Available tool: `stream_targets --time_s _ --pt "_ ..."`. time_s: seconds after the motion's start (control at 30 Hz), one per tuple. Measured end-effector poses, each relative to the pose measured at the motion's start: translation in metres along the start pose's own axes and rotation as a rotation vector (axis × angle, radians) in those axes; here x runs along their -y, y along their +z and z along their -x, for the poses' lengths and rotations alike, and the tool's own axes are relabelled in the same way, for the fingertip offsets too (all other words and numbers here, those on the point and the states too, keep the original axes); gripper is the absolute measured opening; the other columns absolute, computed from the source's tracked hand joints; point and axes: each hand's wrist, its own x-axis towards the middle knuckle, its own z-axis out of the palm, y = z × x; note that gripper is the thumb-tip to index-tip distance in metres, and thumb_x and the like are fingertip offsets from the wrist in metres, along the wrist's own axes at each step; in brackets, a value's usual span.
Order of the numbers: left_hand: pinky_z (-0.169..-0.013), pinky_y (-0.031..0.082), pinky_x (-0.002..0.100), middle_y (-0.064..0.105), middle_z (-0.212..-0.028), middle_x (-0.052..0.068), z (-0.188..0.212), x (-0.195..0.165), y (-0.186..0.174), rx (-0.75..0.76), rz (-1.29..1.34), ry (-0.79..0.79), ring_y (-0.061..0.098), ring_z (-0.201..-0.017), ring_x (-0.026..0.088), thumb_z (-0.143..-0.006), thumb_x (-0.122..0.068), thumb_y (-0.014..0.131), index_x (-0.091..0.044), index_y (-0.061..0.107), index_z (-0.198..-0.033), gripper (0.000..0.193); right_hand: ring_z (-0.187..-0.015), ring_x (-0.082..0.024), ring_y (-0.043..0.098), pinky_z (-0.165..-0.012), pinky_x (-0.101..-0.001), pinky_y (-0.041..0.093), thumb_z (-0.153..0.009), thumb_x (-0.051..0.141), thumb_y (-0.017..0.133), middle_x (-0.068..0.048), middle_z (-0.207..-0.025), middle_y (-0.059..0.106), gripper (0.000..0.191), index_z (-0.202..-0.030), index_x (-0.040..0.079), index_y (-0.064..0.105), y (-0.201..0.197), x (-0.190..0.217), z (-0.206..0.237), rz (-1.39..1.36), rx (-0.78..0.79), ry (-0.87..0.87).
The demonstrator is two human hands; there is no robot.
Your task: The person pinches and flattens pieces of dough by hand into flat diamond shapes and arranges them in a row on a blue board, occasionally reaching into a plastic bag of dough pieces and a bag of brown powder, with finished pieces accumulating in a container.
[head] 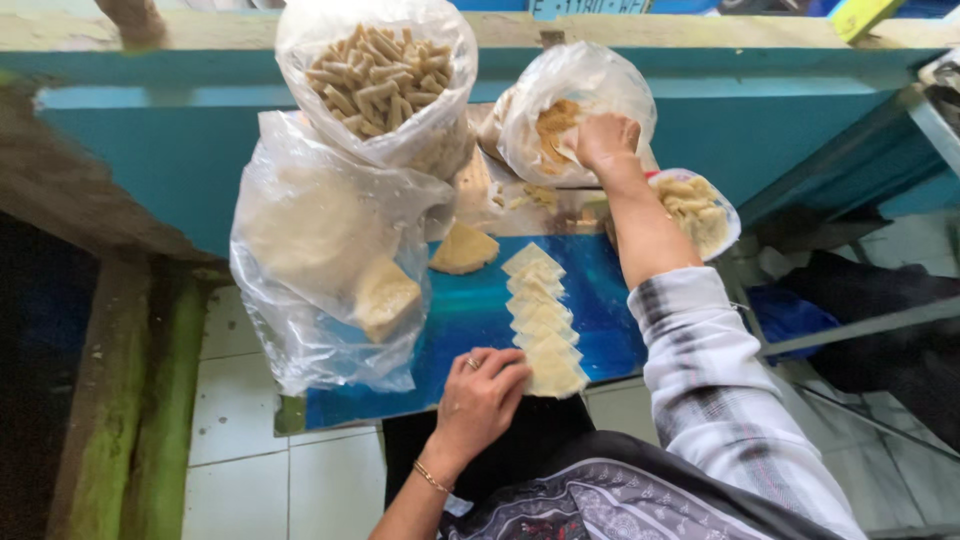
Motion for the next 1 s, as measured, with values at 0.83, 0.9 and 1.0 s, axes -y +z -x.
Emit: stream_targets --time_s 0.83,0.9,1.0 --pt "-0.088 0.049 0.041 0.071 -0.110 0.000 0.000 0.002 0.001 0.014 0.024 -0.015 0.066 -0.101 0.025 -0.084 -0.008 0.074 -0.011 0.070 -0.097 0.013 -0.084 -0.028 0.079 -0.080 -0.0414 0.061 -0.089 0.024 0.062 -0.013 -0.085 0.079 0.019 -0.094 0.016 0.079 0.026 -0.015 0.005 -0.947 -0.114 0.164" --pt "-0.088 0.049 0.041 0.070 -0.110 0.001 -0.001 0.002 0.002 -0.007 0.010 -0.003 0.066 -0.102 0.026 -0.083 -0.007 0.074 -0.011 0.071 -0.097 0.014 -0.083 -0.029 0.079 -0.079 -0.0432 0.061 -0.088 0.024 0.062 -0.015 -0.085 0.079 0.020 -0.093 0.013 0.079 0.025 -0.014 0.010 -1.008 -0.125 0.149" --pt "-0.089 0.049 0.041 0.071 -0.110 0.000 0.000 0.001 0.002 -0.019 -0.002 0.001 0.066 -0.102 0.025 -0.083 -0.007 0.074 -0.011 0.071 -0.097 0.015 -0.083 -0.041 0.072 -0.073 -0.0524 0.055 -0.094 0.026 0.062 -0.020 -0.089 0.075 0.024 -0.094 0.011 0.080 0.025 -0.005 0.014 -0.420 -0.365 0.104"
